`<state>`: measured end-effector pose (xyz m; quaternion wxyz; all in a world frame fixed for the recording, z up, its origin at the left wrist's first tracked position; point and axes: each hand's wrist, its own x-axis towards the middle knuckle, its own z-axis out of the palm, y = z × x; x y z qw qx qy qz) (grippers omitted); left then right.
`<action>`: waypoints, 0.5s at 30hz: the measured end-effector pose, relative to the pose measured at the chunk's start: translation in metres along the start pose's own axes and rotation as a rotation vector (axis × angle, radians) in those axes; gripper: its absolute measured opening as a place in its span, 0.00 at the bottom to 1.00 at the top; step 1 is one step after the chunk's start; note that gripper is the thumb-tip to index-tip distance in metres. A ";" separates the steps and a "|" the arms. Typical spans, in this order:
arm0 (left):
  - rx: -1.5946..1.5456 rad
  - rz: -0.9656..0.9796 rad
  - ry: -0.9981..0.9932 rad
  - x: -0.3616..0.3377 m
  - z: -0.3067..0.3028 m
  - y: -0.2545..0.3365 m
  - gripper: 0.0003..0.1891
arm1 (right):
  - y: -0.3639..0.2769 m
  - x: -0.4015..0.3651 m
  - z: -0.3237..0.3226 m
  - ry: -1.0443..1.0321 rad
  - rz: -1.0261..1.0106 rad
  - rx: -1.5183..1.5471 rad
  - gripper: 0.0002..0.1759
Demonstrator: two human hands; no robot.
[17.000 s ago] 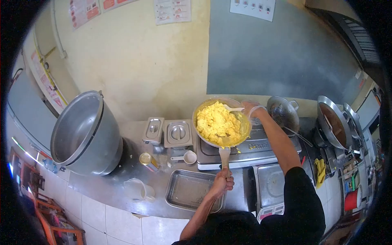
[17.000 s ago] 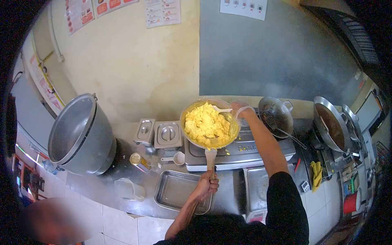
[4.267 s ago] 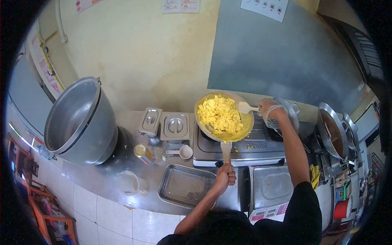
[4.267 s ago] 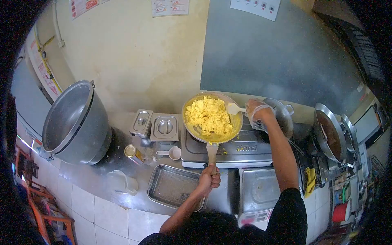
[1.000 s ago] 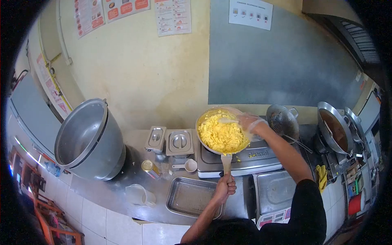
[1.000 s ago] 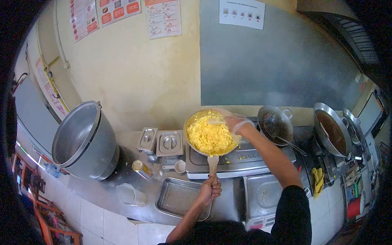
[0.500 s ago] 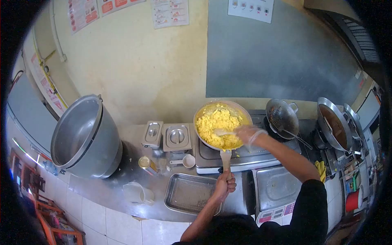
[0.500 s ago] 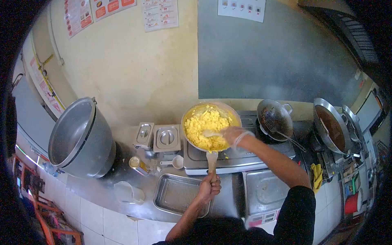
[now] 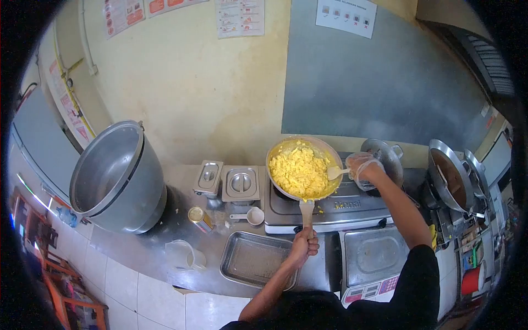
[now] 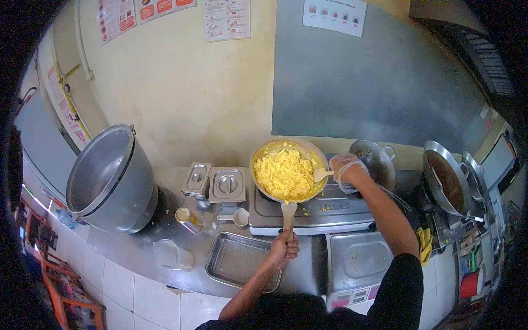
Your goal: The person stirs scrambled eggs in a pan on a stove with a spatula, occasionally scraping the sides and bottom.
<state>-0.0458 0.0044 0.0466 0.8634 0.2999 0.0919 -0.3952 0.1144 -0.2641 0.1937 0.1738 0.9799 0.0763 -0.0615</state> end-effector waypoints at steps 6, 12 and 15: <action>0.027 -0.053 0.054 -0.009 0.005 -0.001 0.21 | 0.008 0.074 0.032 0.052 0.026 0.232 0.16; 0.024 -0.113 0.063 -0.016 0.004 0.003 0.20 | -0.020 0.138 0.034 0.020 -0.138 0.353 0.20; 0.018 -0.115 0.037 -0.015 0.000 0.002 0.21 | -0.031 0.159 0.038 -0.007 -0.267 0.304 0.18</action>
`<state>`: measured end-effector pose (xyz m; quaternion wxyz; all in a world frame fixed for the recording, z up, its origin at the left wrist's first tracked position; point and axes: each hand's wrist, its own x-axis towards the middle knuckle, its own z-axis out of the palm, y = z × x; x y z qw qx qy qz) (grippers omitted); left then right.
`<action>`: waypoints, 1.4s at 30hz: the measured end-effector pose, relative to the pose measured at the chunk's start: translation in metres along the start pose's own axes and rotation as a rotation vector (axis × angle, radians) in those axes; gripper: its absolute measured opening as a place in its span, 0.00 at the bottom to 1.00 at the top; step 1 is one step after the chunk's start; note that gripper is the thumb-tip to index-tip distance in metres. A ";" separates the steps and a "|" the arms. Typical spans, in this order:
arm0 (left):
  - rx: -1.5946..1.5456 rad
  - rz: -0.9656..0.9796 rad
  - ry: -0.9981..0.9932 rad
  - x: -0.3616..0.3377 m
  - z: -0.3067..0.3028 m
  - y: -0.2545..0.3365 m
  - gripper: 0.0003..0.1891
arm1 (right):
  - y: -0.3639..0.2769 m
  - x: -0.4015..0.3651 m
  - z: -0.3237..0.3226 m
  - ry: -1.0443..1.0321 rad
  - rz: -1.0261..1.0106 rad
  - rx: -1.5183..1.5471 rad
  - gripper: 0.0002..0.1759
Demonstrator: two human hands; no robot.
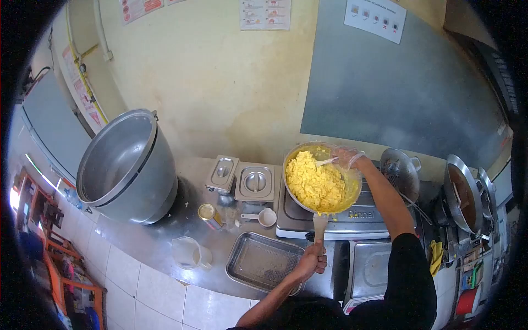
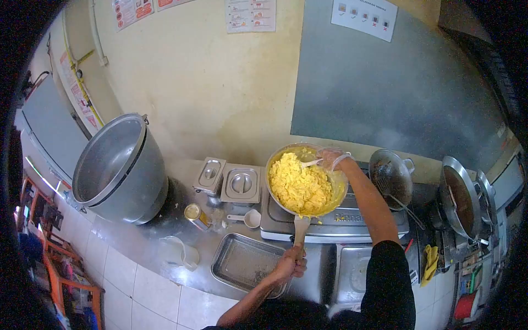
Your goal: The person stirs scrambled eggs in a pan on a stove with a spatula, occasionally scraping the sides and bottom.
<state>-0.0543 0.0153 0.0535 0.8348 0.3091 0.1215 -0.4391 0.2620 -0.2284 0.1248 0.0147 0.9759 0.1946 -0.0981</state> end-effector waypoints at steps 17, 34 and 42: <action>-0.018 0.040 -0.014 -0.002 -0.002 0.002 0.20 | -0.073 -0.173 -0.082 0.390 -0.256 -0.425 0.07; -0.015 0.139 0.007 -0.002 0.001 -0.012 0.20 | -0.078 -0.084 0.025 0.398 -0.016 -0.356 0.08; -0.060 0.099 -0.043 0.004 -0.003 -0.014 0.20 | -0.061 -0.123 -0.025 0.529 0.117 -0.331 0.09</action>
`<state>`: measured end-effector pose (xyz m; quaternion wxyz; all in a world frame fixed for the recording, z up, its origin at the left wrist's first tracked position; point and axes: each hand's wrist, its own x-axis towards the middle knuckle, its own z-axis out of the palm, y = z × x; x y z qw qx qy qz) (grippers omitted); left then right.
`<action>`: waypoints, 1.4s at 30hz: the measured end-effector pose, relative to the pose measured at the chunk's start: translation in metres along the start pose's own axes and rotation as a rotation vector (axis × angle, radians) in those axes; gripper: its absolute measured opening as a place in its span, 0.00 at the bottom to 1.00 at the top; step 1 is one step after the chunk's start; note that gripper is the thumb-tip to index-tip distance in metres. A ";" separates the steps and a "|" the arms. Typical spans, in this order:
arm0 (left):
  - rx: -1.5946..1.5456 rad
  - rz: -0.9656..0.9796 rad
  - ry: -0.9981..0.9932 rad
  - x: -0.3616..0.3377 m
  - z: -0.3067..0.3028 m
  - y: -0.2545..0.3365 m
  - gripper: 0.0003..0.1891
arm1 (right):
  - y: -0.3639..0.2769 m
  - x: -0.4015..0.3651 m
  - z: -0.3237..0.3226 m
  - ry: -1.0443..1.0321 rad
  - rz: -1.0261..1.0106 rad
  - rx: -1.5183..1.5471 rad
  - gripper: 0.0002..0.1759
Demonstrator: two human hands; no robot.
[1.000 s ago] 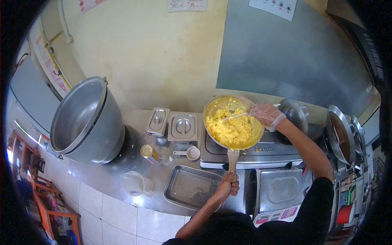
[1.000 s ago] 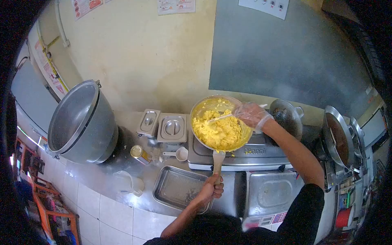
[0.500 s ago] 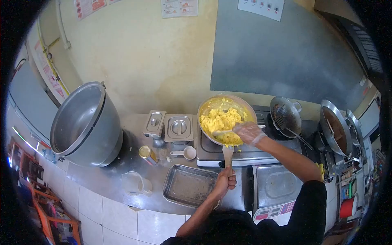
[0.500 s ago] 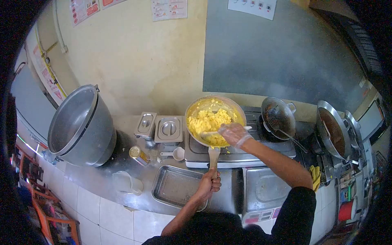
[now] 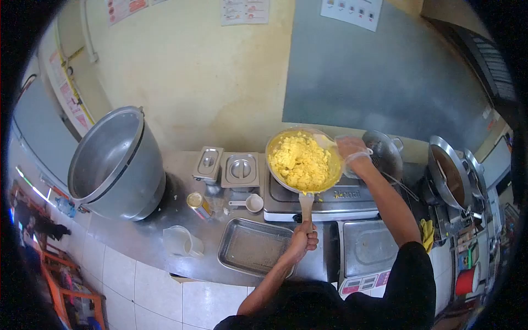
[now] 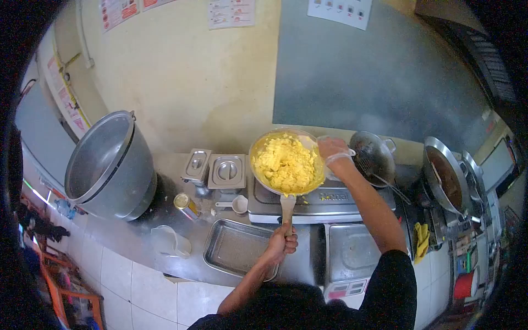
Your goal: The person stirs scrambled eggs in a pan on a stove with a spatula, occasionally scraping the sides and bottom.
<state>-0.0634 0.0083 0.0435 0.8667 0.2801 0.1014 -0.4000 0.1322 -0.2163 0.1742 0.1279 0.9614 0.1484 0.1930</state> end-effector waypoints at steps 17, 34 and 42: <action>0.025 0.030 0.053 0.008 0.017 0.011 0.19 | -0.031 -0.028 -0.023 -0.358 0.089 0.319 0.13; 0.061 -0.024 0.039 0.007 0.017 0.009 0.18 | -0.018 -0.028 0.041 -0.562 -0.056 0.387 0.14; 0.087 0.075 0.061 0.021 0.018 0.010 0.20 | 0.021 -0.021 -0.006 -0.722 -0.023 0.198 0.14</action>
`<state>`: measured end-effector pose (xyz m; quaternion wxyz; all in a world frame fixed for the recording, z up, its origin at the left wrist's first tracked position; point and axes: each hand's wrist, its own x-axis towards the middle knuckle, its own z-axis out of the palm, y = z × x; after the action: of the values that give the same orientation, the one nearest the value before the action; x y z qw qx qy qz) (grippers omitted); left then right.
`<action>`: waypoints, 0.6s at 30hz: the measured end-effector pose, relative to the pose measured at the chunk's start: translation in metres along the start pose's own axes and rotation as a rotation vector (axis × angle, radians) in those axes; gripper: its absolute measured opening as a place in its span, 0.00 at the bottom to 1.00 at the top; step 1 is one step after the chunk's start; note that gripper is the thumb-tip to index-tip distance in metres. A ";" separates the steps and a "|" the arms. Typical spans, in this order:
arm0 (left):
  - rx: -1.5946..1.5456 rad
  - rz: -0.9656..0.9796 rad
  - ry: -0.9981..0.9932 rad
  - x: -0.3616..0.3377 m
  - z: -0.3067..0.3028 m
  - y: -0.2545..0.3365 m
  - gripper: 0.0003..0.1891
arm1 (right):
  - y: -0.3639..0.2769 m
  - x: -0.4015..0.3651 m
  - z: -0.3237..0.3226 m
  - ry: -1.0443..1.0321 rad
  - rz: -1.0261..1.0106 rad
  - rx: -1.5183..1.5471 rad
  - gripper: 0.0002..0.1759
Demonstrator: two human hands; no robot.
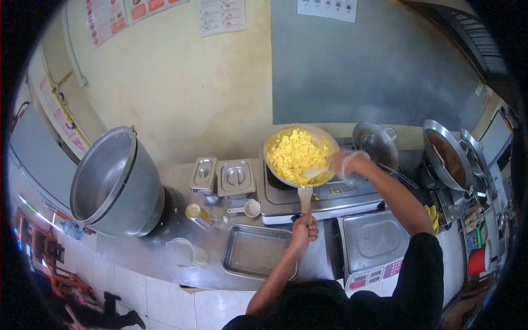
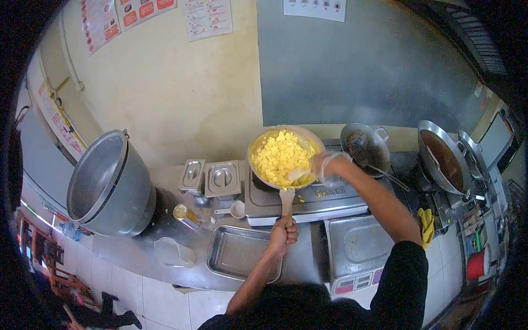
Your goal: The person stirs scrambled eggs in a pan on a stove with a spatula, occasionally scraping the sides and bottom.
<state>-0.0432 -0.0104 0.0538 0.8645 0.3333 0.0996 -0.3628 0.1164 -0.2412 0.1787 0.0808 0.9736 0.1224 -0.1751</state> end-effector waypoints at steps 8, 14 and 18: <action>-0.044 0.058 -0.004 0.012 0.011 -0.026 0.20 | 0.042 0.015 0.009 0.087 -0.010 -0.048 0.22; -0.028 0.049 0.026 0.008 0.018 -0.027 0.21 | 0.001 0.018 0.009 -0.084 -0.114 0.106 0.24; -0.037 0.042 0.024 0.008 0.013 -0.032 0.20 | -0.043 0.057 0.023 -0.046 -0.009 0.218 0.23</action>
<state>-0.0610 -0.0400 0.0445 0.8767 0.3236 0.1095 -0.3388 0.1490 -0.1927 0.1316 -0.0236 0.9718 0.1050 -0.2099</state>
